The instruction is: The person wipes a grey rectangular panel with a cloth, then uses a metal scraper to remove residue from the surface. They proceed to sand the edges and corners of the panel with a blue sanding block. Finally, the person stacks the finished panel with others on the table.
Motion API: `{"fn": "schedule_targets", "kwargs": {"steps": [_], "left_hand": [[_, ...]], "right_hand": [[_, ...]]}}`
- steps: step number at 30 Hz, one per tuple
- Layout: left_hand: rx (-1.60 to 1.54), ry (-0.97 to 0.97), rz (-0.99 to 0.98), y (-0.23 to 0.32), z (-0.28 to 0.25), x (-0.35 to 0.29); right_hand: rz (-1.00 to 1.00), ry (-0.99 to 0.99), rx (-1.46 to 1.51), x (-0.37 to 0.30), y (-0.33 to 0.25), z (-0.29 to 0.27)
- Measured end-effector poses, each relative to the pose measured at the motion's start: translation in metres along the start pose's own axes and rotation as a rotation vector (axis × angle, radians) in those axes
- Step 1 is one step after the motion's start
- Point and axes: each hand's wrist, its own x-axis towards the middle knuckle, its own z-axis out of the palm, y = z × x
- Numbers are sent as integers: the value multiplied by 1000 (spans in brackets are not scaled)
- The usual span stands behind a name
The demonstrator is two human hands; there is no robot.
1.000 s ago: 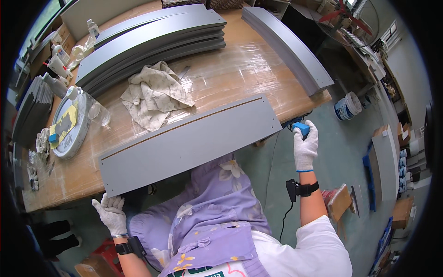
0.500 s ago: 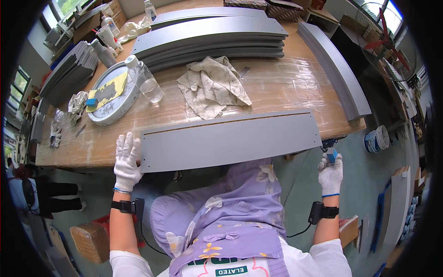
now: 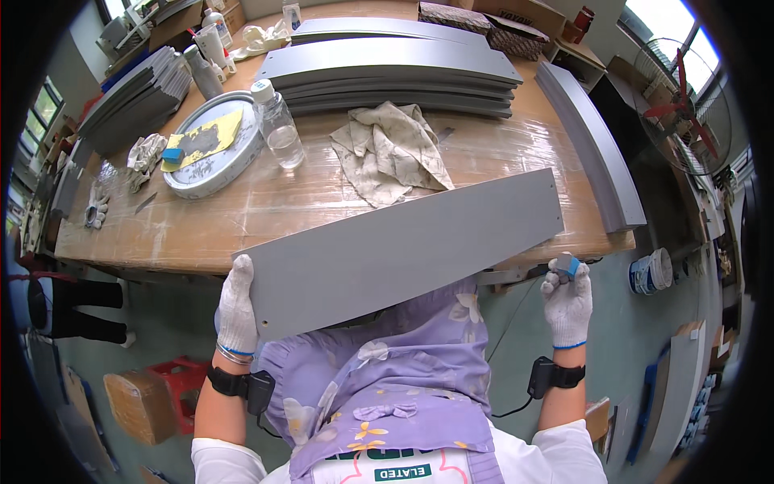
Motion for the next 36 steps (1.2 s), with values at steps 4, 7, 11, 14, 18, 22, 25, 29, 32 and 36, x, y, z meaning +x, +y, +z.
{"fn": "schedule_targets", "kwargs": {"steps": [4, 7, 11, 14, 18, 22, 25, 29, 32, 36], "left_hand": [[-307, 30, -227, -42, -23, 10], [-584, 8, -296, -63, -34, 4], [-825, -151, -266, -88, -62, -10], [-652, -280, -297, -84, -63, -21], [-524, -373, -317, -80, -65, -21], [-525, -290, -334, -79, -62, -19], [-576, -307, -372, -82, -67, -18], [-580, -350, -373, -79, -71, -18], [-553, -357, -413, -74, -73, -18], [-569, -405, -379, -70, -75, -18]], "right_hand": [[70, -71, -115, 15, 10, 52], [128, -158, -330, 30, 19, 72], [50, -107, -911, 56, 34, 121], [-56, -216, -1373, 79, 53, 154], [-204, -398, -1754, 98, 80, 191], [-317, -700, -1795, 89, 119, 224], [-351, -957, -1659, 57, 160, 268], [-312, -1226, -1538, 23, 221, 330], [-366, -1319, -1522, 10, 246, 358], [-328, -1381, -1633, 32, 217, 355]]}}
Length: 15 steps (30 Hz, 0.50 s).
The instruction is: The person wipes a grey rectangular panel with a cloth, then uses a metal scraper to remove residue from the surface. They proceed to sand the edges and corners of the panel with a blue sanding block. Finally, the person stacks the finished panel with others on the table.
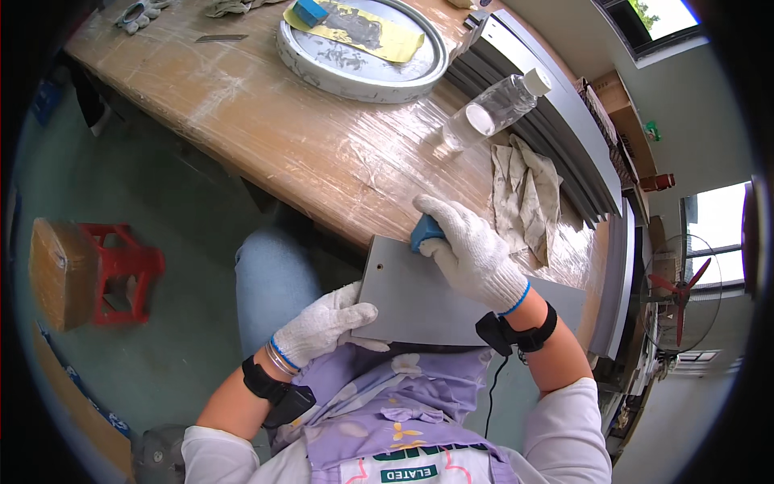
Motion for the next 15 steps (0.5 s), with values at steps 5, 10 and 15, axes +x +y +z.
{"fn": "schedule_targets", "kwargs": {"steps": [5, 10, 15], "left_hand": [[-16, -40, 11, -1, -5, 1], [-11, 33, -22, -1, -1, 3], [-38, 47, 23, -3, 0, 4]], "right_hand": [[45, 78, -47, -19, 13, -2], [-7, 59, -31, 27, -32, 34], [112, 35, -84, -7, -7, 7]]}}
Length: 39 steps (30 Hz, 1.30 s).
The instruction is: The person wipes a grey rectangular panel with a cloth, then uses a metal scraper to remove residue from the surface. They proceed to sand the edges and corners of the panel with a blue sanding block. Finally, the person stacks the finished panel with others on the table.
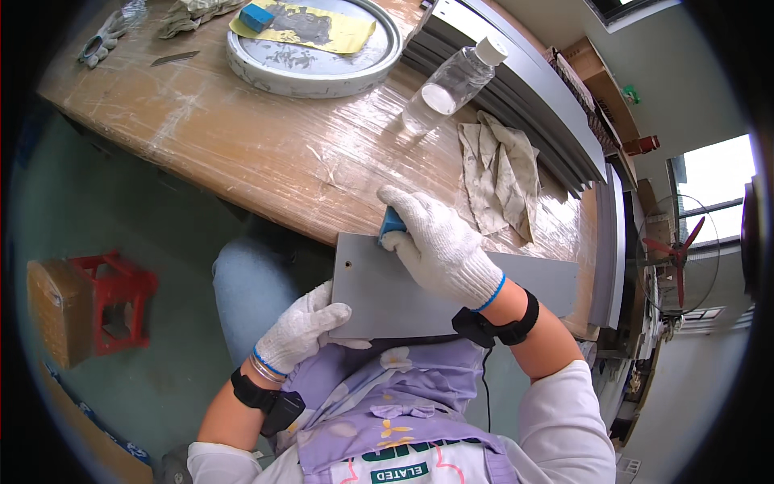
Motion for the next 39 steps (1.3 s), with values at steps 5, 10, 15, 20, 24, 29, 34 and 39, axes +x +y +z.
{"fn": "schedule_targets", "kwargs": {"steps": [5, 10, 15, 20, 24, 29, 34, 39], "left_hand": [[-10, 13, 10, -4, 2, 3], [-6, 34, 27, -7, 3, 8], [-1, 125, 92, -15, 5, 10], [18, 161, 144, -18, 8, 9], [36, 142, 156, -21, 14, 14], [36, 152, 161, -22, 11, 14], [6, 168, 189, -23, 14, 13], [22, 153, 182, -24, 10, 15]], "right_hand": [[278, 168, -127, -96, 102, -42], [483, 253, -128, -123, 135, -39], [222, 224, 116, -70, 69, -20], [390, 183, -50, -117, 134, -43], [763, 218, -204, -180, 212, -72], [605, 243, -34, -149, 167, -56], [410, 219, -24, -133, 160, -52], [657, 250, -190, -175, 211, -75]]}}
